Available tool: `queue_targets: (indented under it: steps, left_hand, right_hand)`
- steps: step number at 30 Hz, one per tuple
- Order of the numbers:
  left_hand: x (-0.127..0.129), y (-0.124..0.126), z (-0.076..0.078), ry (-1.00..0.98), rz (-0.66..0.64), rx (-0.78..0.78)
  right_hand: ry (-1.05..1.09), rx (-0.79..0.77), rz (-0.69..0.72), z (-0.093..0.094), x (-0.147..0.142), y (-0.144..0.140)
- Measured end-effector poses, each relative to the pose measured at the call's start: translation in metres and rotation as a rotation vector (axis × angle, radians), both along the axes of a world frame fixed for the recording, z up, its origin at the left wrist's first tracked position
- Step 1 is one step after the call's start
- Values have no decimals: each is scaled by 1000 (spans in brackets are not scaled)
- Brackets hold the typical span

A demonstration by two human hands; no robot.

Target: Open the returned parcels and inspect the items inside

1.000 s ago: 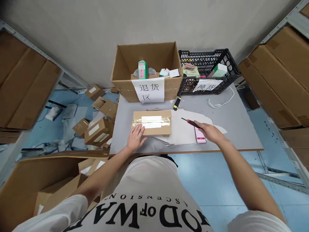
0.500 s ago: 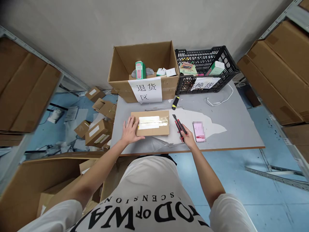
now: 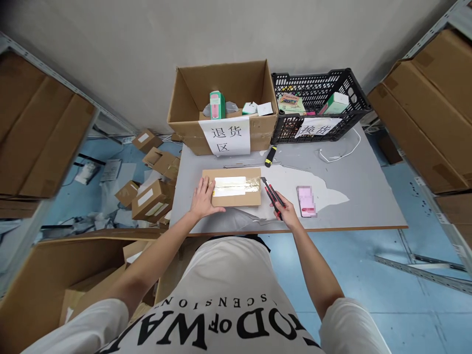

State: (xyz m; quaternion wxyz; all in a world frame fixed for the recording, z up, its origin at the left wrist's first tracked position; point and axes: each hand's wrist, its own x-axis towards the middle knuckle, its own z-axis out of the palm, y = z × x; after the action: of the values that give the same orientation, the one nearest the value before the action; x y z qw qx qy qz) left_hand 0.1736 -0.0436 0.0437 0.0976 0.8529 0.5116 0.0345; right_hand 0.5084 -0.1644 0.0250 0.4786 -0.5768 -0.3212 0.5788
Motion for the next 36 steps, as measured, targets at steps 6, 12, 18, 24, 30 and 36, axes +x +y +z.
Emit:
queue_targets:
  steps: [6,12,18,24,30,36]
  left_hand:
    - [0,5,-4,-120,15,-22]
    - [0,7,-3,-134,20,-53]
    - [0,6,-4,-141,15,-49]
    - [-1,9,-7,-162,4,-25]
    - [-2,8,-9,-158,-26,-19]
    - [-2,8,-7,-158,-14,-28]
  right_hand:
    - [-26,-42,100,7,12,5]
    - [16,-87,149,11,18,4]
    - [81,-124,171,9,20,-6]
    - [74,-162,216,8,21,-31]
    - [26,-158,270,14,26,-46]
    - [16,-174,298,14,26,-61]
